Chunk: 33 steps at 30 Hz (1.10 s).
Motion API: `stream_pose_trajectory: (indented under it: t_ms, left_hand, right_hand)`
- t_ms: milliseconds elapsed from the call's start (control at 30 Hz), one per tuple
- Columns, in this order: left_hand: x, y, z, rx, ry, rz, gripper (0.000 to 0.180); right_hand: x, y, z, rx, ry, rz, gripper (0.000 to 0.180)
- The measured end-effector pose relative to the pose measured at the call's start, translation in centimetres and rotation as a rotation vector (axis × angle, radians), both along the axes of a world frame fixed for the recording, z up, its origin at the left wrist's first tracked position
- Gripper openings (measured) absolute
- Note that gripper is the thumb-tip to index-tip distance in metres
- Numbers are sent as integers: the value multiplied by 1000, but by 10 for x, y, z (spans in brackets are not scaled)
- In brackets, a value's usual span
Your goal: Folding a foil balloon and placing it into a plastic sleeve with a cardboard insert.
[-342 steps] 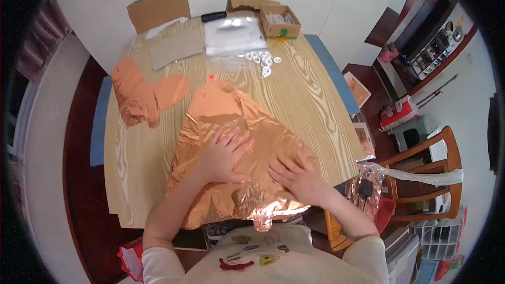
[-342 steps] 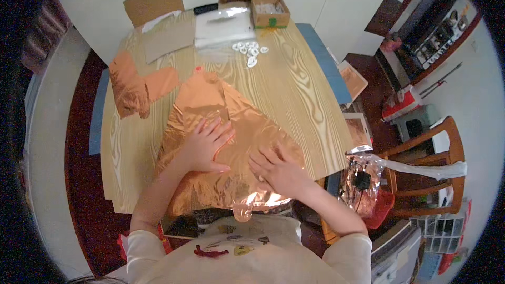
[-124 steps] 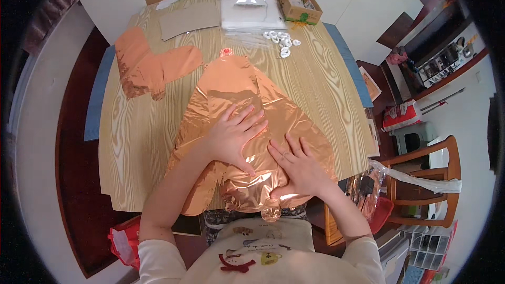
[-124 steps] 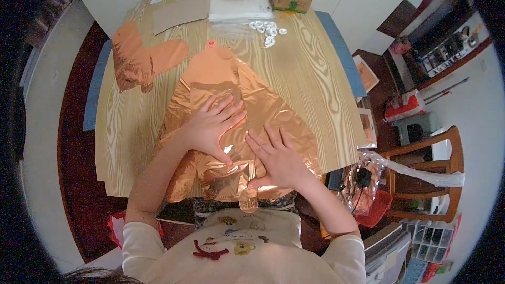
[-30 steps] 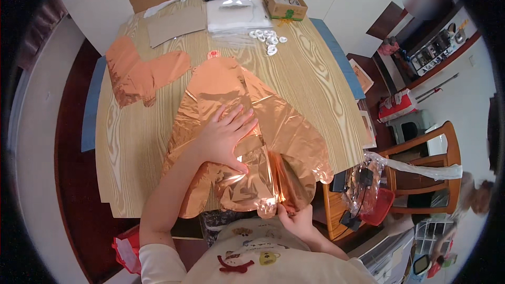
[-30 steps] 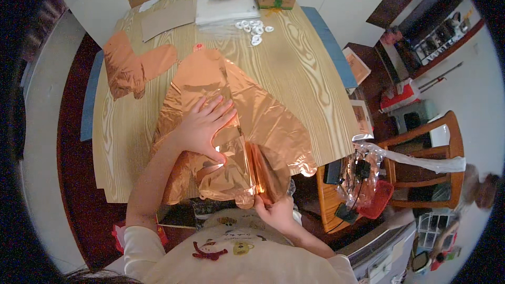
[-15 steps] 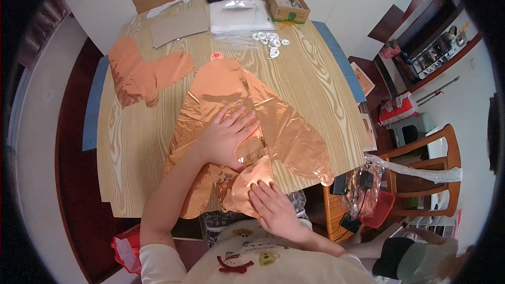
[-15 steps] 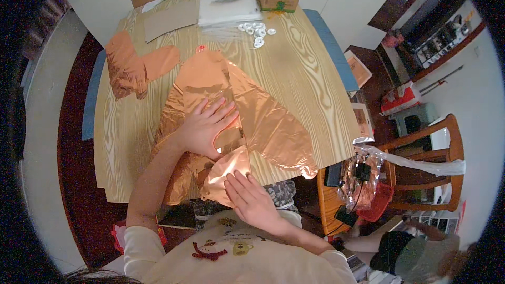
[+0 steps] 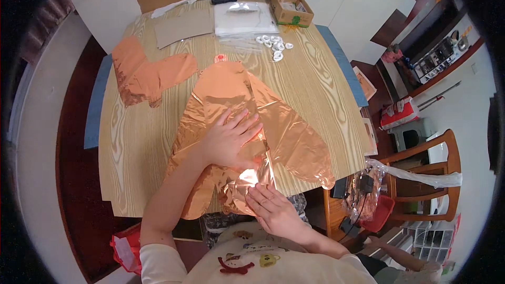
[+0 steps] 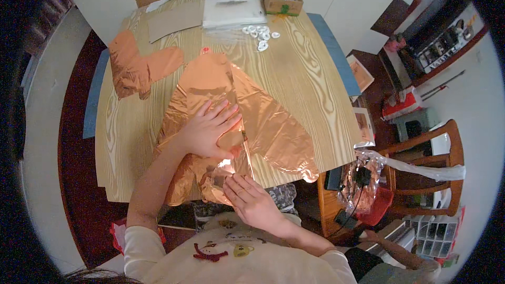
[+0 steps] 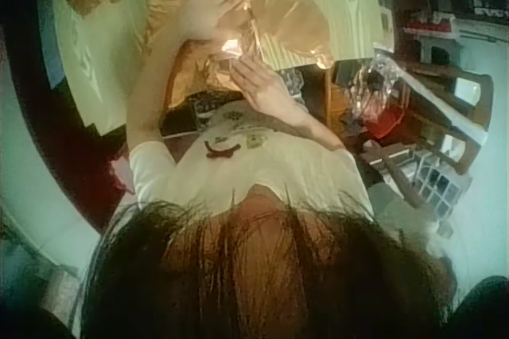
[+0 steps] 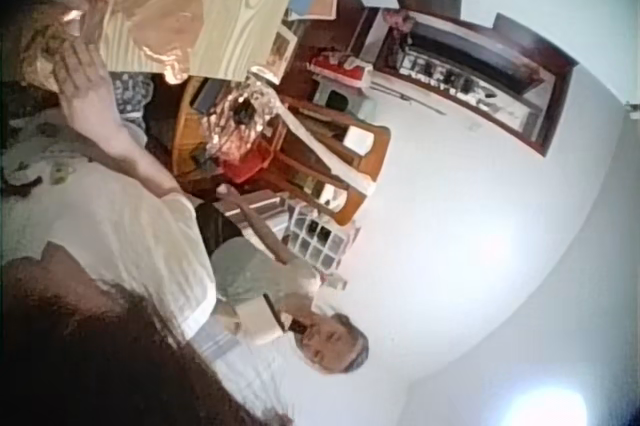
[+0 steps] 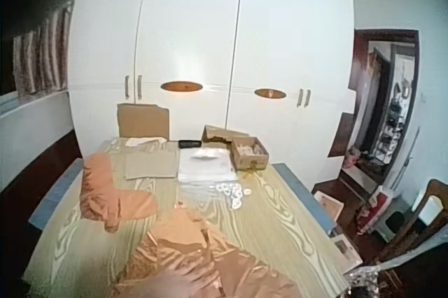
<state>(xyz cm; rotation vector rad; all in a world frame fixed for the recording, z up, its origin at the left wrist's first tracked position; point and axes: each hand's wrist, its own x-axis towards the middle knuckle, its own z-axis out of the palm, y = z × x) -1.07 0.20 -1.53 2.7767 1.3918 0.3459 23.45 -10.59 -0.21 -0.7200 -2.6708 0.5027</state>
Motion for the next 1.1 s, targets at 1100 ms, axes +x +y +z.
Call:
stream_pose_trajectory:
  t_ms: [1100]
  left_hand:
    - [-2, -1, 10, -49, -38, -29, 122]
  right_hand:
    - [27, 83, 17, 236, -306, 106, 78]
